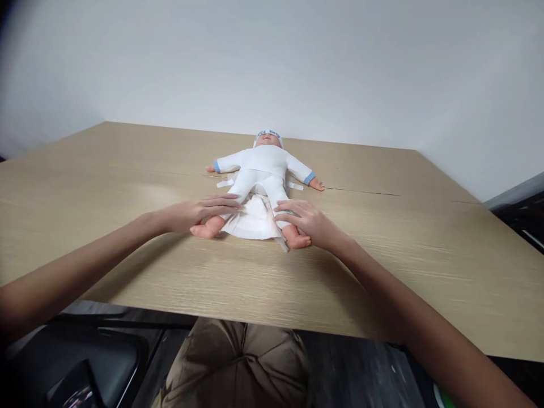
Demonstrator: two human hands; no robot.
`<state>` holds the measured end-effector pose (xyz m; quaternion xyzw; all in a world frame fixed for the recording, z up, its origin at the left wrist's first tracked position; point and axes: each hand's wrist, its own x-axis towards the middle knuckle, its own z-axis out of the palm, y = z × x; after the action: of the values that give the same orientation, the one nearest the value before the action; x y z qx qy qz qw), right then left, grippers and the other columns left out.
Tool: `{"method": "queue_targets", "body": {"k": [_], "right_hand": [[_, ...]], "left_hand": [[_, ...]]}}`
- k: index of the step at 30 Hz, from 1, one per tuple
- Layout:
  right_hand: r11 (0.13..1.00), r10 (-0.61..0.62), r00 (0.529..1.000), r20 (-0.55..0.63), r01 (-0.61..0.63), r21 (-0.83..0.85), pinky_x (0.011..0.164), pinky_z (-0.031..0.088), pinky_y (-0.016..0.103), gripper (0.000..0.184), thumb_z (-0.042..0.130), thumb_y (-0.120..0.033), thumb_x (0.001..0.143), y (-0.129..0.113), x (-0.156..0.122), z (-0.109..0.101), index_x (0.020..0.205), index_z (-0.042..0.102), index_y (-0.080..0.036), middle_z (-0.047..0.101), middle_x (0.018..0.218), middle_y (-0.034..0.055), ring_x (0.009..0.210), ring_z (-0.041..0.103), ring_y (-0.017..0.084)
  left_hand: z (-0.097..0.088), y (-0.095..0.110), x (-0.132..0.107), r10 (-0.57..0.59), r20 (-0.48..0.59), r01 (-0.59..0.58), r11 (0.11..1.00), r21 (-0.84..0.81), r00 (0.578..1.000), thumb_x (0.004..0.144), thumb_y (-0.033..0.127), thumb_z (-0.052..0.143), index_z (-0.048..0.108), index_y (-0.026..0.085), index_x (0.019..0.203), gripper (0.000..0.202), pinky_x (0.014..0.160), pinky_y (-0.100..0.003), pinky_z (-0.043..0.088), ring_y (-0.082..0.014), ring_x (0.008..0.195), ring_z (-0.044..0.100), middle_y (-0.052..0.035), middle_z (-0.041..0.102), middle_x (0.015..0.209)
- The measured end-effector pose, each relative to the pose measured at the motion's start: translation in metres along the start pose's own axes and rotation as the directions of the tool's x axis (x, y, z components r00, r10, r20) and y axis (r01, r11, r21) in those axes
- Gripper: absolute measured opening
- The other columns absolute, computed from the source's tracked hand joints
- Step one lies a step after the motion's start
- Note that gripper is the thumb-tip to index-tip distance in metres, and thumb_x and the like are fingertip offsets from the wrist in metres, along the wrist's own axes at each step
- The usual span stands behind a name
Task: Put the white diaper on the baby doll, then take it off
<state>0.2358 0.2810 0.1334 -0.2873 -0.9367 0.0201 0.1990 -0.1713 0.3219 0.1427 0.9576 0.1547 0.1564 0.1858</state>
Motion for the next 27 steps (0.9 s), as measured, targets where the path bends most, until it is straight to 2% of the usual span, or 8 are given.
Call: {"method": "queue_targets", "body": {"k": [10, 14, 16, 18, 21, 22, 25, 27], "right_hand": [[0.988, 0.076, 0.989, 0.128, -0.092, 0.121, 0.123, 0.055, 0.052, 0.052, 0.048, -0.009, 0.107, -0.002, -0.001, -0.012, 0.146, 0.073, -0.032, 0.061, 0.167, 0.0056, 0.155, 0.058, 0.024], [0.984, 0.057, 0.988, 0.143, -0.079, 0.159, 0.134, 0.041, 0.059, 0.058, 0.036, -0.008, 0.109, -0.003, 0.003, -0.018, 0.146, 0.073, -0.032, 0.068, 0.160, 0.0026, 0.157, 0.057, 0.022], [0.987, 0.065, 0.988, 0.143, -0.085, 0.135, 0.139, 0.028, 0.066, 0.048, 0.038, -0.019, 0.114, -0.011, 0.006, -0.018, 0.147, 0.072, -0.030, 0.071, 0.155, 0.0039, 0.157, 0.056, 0.025], [0.990, 0.112, 0.988, 0.110, -0.121, 0.075, 0.139, 0.024, 0.071, 0.041, 0.053, -0.040, 0.114, -0.025, 0.008, -0.014, 0.149, 0.070, -0.028, 0.071, 0.155, 0.0083, 0.155, 0.058, 0.032], [0.988, 0.149, 0.988, 0.040, -0.148, -0.036, 0.136, 0.031, 0.071, 0.068, 0.074, -0.060, 0.101, -0.046, 0.008, 0.000, 0.155, 0.065, -0.021, 0.067, 0.156, 0.0180, 0.154, 0.056, 0.041], [0.987, 0.151, 0.988, 0.024, -0.149, -0.068, 0.135, 0.034, 0.069, 0.068, 0.074, -0.059, 0.101, -0.051, 0.008, 0.005, 0.155, 0.065, -0.018, 0.067, 0.155, 0.0200, 0.154, 0.055, 0.041], [0.974, 0.185, 0.983, -0.019, -0.186, -0.127, 0.130, 0.042, 0.063, 0.042, 0.057, -0.035, 0.110, -0.056, 0.010, 0.016, 0.147, 0.071, -0.019, 0.069, 0.150, 0.0193, 0.151, 0.058, 0.038], [0.961, 0.238, 0.970, -0.042, -0.241, -0.138, 0.117, 0.053, 0.057, 0.037, 0.045, -0.023, 0.111, -0.051, 0.014, 0.015, 0.132, 0.076, -0.020, 0.074, 0.139, 0.0176, 0.137, 0.067, 0.036]], "left_hand": [[-0.004, 0.006, 0.004, -0.092, 0.095, 0.093, 0.996, -0.008, 0.991, 0.095, 0.002, 0.053, 0.061, 0.028, 0.159, 0.069, 0.137, -0.058, 0.040, -0.0283, 0.171, 0.034, -0.0080, 0.056, 0.172], [-0.006, 0.021, 0.011, -0.176, 0.080, 0.177, 0.984, -0.010, 0.981, 0.106, 0.016, 0.047, 0.064, 0.027, 0.152, 0.050, 0.135, -0.054, 0.041, -0.0287, 0.168, 0.040, -0.0084, 0.062, 0.165], [-0.002, 0.029, 0.014, -0.212, 0.054, 0.210, 0.977, 0.041, 0.976, 0.109, 0.033, 0.055, 0.061, 0.025, 0.154, 0.046, 0.131, -0.054, 0.044, -0.0335, 0.164, 0.044, -0.0124, 0.064, 0.161], [0.006, 0.035, 0.017, -0.240, 0.017, 0.237, 0.965, 0.112, 0.971, 0.103, 0.054, 0.068, 0.056, 0.022, 0.156, 0.063, 0.126, -0.056, 0.047, -0.0397, 0.160, 0.046, -0.0168, 0.063, 0.159], [0.017, 0.040, 0.021, -0.270, -0.027, 0.269, 0.938, 0.218, 0.963, 0.095, 0.057, 0.077, 0.057, 0.019, 0.147, 0.067, 0.122, -0.060, 0.047, -0.0442, 0.153, 0.049, -0.0201, 0.064, 0.155], [0.020, 0.040, 0.023, -0.277, -0.044, 0.279, 0.928, 0.247, 0.960, 0.096, 0.050, 0.075, 0.060, 0.018, 0.140, 0.056, 0.121, -0.060, 0.047, -0.0441, 0.150, 0.050, -0.0202, 0.066, 0.151], [0.023, 0.041, 0.027, -0.297, -0.094, 0.312, 0.918, 0.247, 0.950, 0.098, 0.030, 0.066, 0.064, 0.020, 0.120, 0.024, 0.113, -0.056, 0.052, -0.0402, 0.140, 0.056, -0.0162, 0.073, 0.131], [0.018, 0.040, 0.032, -0.329, -0.155, 0.353, 0.920, 0.169, 0.932, 0.100, 0.029, 0.062, 0.065, 0.021, 0.113, 0.015, 0.103, -0.049, 0.056, -0.0362, 0.130, 0.061, -0.0126, 0.074, 0.115]]}}
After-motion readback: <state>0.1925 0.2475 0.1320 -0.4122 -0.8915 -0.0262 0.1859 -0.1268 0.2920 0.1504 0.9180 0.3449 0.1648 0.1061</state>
